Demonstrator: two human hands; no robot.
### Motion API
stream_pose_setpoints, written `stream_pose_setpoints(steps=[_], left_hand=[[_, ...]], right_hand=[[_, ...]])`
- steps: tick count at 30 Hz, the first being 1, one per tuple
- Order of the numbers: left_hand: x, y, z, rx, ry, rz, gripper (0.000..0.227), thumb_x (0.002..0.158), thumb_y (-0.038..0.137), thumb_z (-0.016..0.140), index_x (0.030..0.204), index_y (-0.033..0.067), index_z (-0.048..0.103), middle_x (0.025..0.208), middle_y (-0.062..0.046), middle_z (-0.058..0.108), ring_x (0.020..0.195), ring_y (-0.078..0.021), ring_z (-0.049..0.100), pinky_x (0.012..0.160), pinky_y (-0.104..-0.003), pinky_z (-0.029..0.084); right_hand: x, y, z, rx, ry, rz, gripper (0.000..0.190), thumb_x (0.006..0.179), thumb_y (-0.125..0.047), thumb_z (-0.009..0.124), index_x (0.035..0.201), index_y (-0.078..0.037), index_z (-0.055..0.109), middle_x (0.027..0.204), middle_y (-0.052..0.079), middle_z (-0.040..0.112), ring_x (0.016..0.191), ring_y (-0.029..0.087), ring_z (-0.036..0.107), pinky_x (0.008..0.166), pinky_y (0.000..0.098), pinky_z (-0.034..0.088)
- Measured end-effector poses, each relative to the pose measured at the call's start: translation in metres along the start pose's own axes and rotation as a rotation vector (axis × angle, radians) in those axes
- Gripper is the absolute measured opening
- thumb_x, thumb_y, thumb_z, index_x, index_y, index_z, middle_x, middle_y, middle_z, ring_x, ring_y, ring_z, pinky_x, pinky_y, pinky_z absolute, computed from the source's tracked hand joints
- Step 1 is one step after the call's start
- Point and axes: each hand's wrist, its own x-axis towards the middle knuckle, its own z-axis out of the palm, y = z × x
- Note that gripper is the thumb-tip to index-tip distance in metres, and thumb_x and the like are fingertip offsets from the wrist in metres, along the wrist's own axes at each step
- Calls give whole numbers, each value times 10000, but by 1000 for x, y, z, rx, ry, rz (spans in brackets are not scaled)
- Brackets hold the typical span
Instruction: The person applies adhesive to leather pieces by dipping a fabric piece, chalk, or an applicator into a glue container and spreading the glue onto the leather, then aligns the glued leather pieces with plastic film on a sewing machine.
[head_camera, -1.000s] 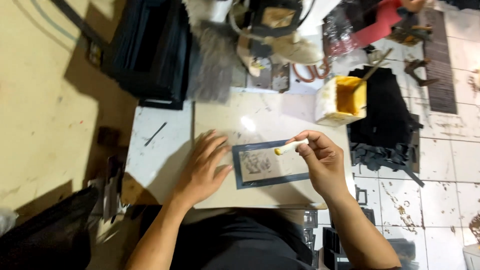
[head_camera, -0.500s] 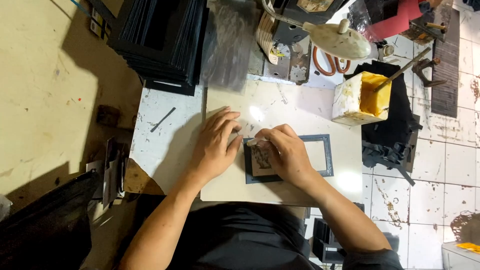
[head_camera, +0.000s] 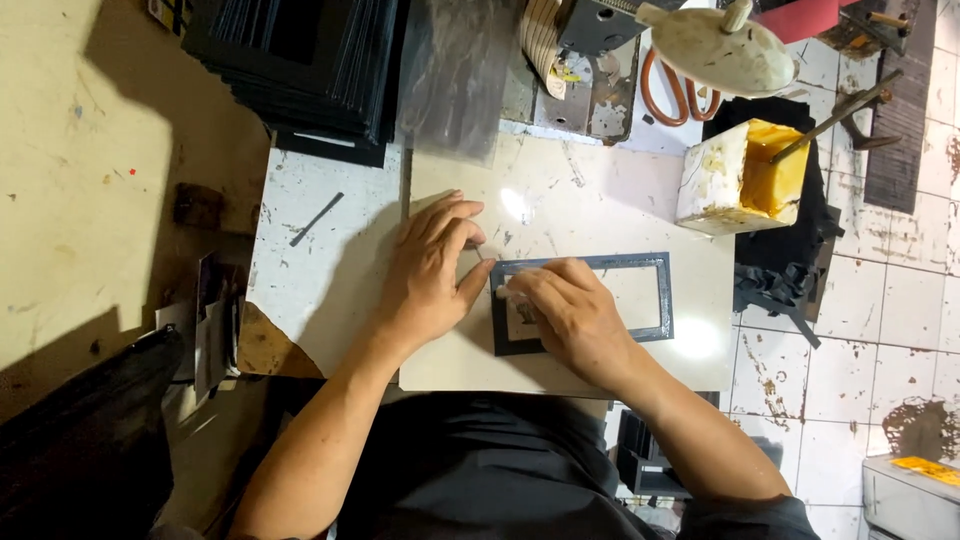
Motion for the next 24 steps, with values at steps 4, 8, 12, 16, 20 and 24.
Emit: stream_pose_setpoints(steps=[4,8,12,16,20,24], left_hand=[[-1,0,-1,3,2,2,289,858,162,800,1033,99,579,1364,-103,596,1419,-310,464,1206,-496,308],[-2,1,-2,-4,2,2,293,867,159,796,1042,103,569,1372,-97,595,1430,-303,467,1210,-485,320],[-1,1,-2,-10,-2,-4,302,858,154,798,1037,99,560,1360,-103,593,1427,-305,468,1203,-488,325],[-2,2,-3,-14,-3,3,302,862,148,796,1038,97,556,1357,-105,592,1430,-310,469,1200,-484,332],[-1,2,-2,-25,9,3,298,857,143,787,1043,93,560,1363,-104,597,1432,-313,473,1188,-473,342],[0,0,-2,2,3,14,275,872,169,774,1042,92,572,1362,-110,599,1429,-322,471,1189,-479,339]], right_hand=[[-12,-8,0,2,-14,-39,354,818,45,721,1162,-10,661,1122,107,726,996,290,627,866,374,526],[-25,-15,0,-18,-14,-108,356,809,17,731,1157,-11,662,1129,119,729,1007,278,634,862,367,519],[-26,-28,-11,25,-70,-151,432,800,-102,747,1200,27,647,1153,147,708,1017,299,631,875,373,518],[-32,-34,-17,-41,-114,-180,469,795,-113,712,1232,42,638,1180,149,710,1039,293,635,908,389,522],[-48,-28,-34,26,-119,-152,378,813,-46,745,1172,7,638,1210,133,705,1072,271,654,914,356,562],[-77,-4,-59,242,88,257,251,914,48,725,1133,-45,643,1232,85,745,1070,168,755,822,247,585]])
